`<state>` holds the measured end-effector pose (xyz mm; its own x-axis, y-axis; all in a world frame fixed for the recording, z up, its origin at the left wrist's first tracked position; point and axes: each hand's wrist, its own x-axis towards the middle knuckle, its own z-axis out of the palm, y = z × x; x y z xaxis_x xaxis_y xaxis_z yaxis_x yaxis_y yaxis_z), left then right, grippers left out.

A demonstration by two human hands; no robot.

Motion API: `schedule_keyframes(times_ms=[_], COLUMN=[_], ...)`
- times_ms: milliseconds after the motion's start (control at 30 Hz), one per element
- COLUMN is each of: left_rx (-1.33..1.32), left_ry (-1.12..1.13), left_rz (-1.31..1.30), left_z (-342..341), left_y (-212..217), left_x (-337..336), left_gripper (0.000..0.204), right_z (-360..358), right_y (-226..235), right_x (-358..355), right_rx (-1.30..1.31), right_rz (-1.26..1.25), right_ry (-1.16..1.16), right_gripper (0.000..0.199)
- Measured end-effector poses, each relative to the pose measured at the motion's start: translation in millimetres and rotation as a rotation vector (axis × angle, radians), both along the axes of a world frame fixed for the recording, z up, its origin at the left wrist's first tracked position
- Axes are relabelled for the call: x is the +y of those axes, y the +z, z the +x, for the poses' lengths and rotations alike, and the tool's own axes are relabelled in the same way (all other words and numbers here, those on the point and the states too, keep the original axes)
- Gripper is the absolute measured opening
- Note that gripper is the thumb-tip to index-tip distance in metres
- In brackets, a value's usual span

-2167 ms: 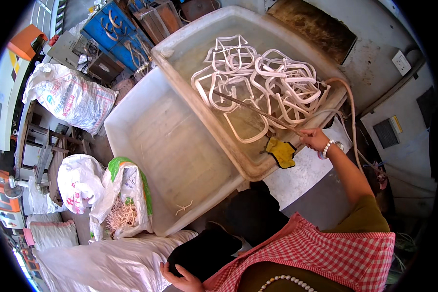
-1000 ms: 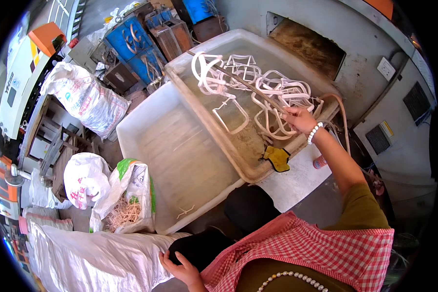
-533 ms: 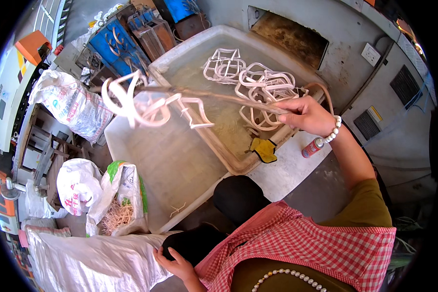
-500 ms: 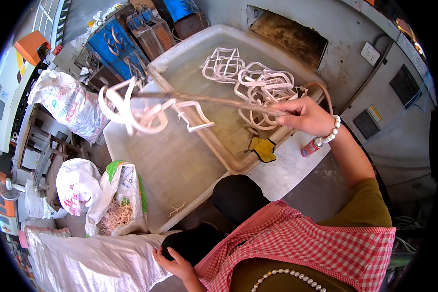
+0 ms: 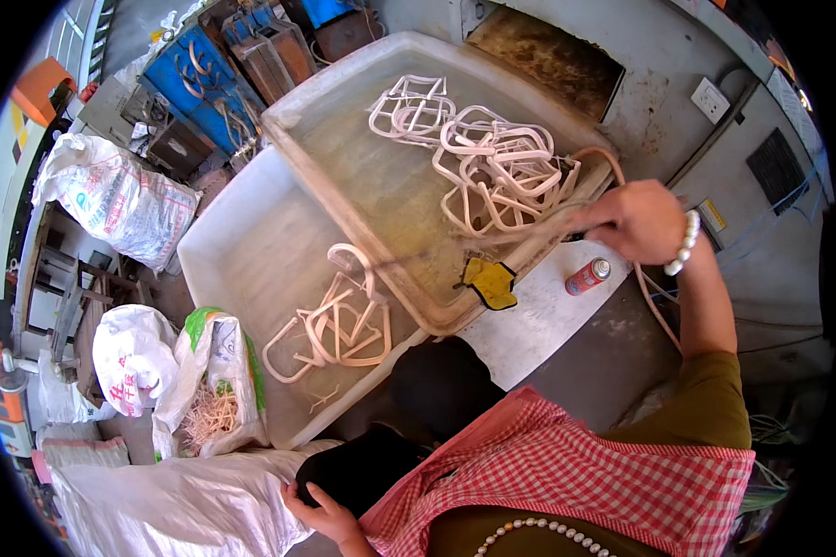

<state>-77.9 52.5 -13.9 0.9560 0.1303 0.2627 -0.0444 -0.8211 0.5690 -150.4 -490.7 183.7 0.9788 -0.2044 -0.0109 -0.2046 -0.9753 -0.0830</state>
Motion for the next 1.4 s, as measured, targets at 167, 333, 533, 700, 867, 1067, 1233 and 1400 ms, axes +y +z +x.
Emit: schedule_keyframes(times_ms=[167, 333, 533, 700, 867, 1067, 1233, 1400], left_rx=[-0.002, 0.049, -0.005, 0.053, 0.051, 0.061, 0.106, 0.052], left_ry=[-0.023, -0.026, -0.058, -0.009, -0.019, -0.003, 0.058, 0.033], left_rz=[0.026, 0.026, 0.053, 0.032, 0.094, 0.104, 0.056, 0.081], left_z=[4.8, 9.5, 10.0, 10.6, 9.9, 4.6, -1.4, -5.7], left_y=[-1.5, 13.3, 29.8, 26.7, 30.5, 39.8, 40.9, 37.6], left_x=[-3.0, -19.3, -35.7, -34.1, -34.5, -37.7, -34.1, -29.1], left_gripper=[0.037, 0.037, 0.042, 0.044, 0.047, 0.048, 0.048, 0.048], right_z=[18.6, 125.4, 236.2, 309.3, 340.9, 299.9, 258.0, 220.9], right_y=[-5.9, -60.6, -73.1, -100.5, -163.0, -266.9, -310.2, -298.8], right_x=[-42.8, -90.0, -99.9, -101.3, -142.0, -167.5, -152.0, -121.5], right_rx=[-0.186, -0.106, -0.017, 0.049, 0.179, -0.005, -0.184, -0.425], right_rz=[-0.174, -0.389, -0.495, -0.667, -0.420, 0.080, 0.547, 0.999], right_ry=[-0.270, -0.426, -0.351, -0.266, -0.330, -0.679, -0.716, -0.802], right_gripper=[0.027, 0.021, 0.019, 0.017, 0.026, 0.023, 0.031, 0.026])
